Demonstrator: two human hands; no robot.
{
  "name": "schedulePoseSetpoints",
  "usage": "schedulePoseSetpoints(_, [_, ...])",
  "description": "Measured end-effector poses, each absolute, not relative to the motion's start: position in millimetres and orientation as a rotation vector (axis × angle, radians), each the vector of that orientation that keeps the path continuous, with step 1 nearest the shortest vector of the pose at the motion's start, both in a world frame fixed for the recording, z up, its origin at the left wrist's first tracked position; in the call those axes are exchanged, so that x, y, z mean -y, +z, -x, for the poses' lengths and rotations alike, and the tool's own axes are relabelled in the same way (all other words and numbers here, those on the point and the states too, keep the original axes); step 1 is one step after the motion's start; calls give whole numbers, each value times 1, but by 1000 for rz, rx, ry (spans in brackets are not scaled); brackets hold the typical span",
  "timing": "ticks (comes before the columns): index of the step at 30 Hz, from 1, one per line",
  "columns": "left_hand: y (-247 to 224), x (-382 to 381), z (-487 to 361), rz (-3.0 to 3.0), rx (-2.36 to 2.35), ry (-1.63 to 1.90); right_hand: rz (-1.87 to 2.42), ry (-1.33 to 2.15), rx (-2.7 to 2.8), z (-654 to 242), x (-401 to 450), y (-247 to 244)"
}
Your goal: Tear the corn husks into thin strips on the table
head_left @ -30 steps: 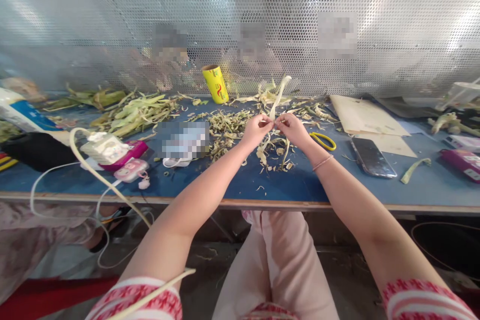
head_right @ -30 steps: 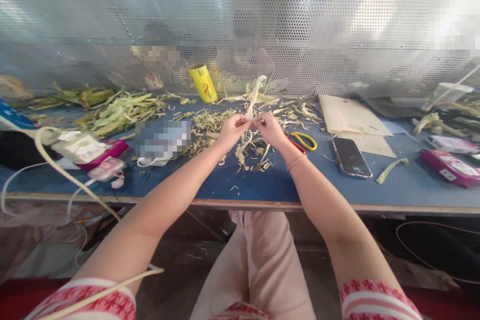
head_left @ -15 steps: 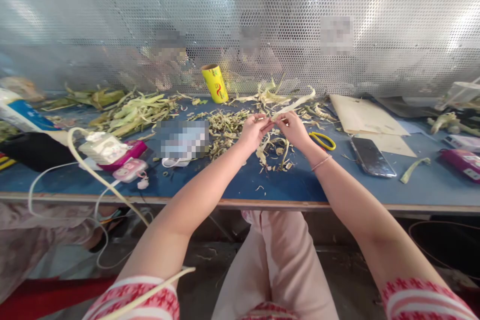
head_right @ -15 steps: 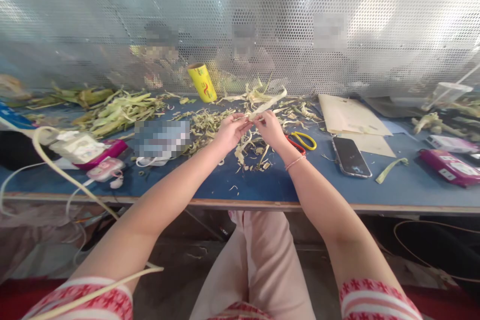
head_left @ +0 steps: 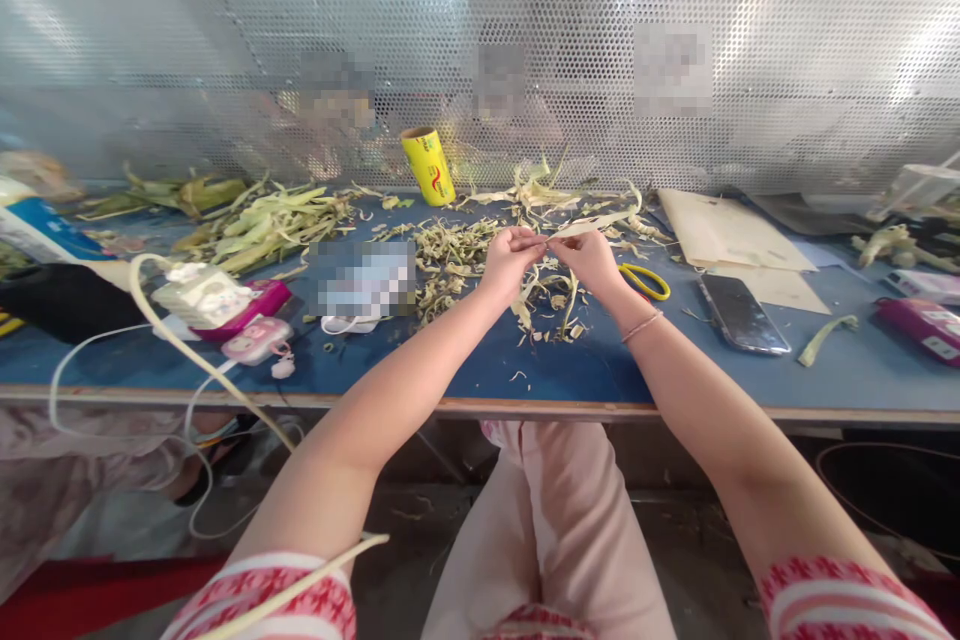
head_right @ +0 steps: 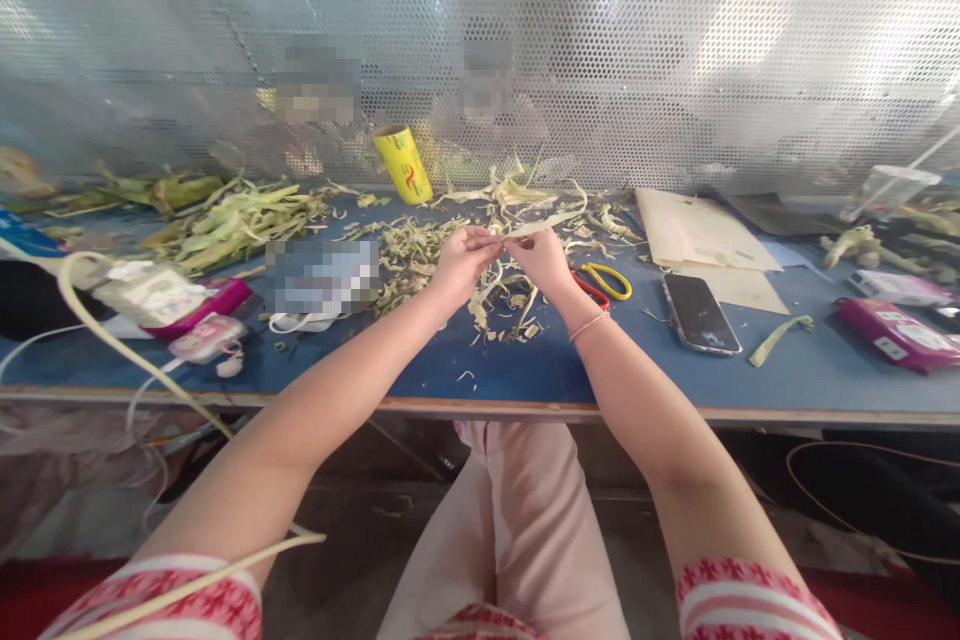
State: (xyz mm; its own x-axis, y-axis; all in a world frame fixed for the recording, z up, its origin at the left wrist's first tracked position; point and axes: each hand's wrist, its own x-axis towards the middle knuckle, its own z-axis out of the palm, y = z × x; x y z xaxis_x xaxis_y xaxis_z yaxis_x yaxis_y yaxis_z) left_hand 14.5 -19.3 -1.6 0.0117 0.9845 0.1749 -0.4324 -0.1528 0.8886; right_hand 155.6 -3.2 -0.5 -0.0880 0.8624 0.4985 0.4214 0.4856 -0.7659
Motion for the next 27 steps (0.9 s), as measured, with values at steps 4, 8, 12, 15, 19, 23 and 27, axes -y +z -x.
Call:
schedulePoseSetpoints(4, [-2,19,-16,-1009,-769,1481,1073,757,1474,-151,6,-2])
schedulePoseSetpoints(8, [0,21,-17,-993,-768,1483,1060,953,1337,-149,8,-1])
schedulePoseSetpoints(12, [3,23,-16,-940,-757,1464,1084,938,1388,-151,4,-2])
schedulePoseSetpoints(15, [5,23,-15,-868,-742,1449,1099,717,1539,-153,3,-2])
schedulePoseSetpoints(19, [5,19,-14,-797,-754,1397,1068,436,1626,-151,7,0])
schedulePoseSetpoints(23, [4,15,-11,-802,-744,1344,1008,318,1687,-151,13,0])
schedulePoseSetpoints(27, [6,16,-10,-725,-719,1303,947,229,1797,-154,13,0])
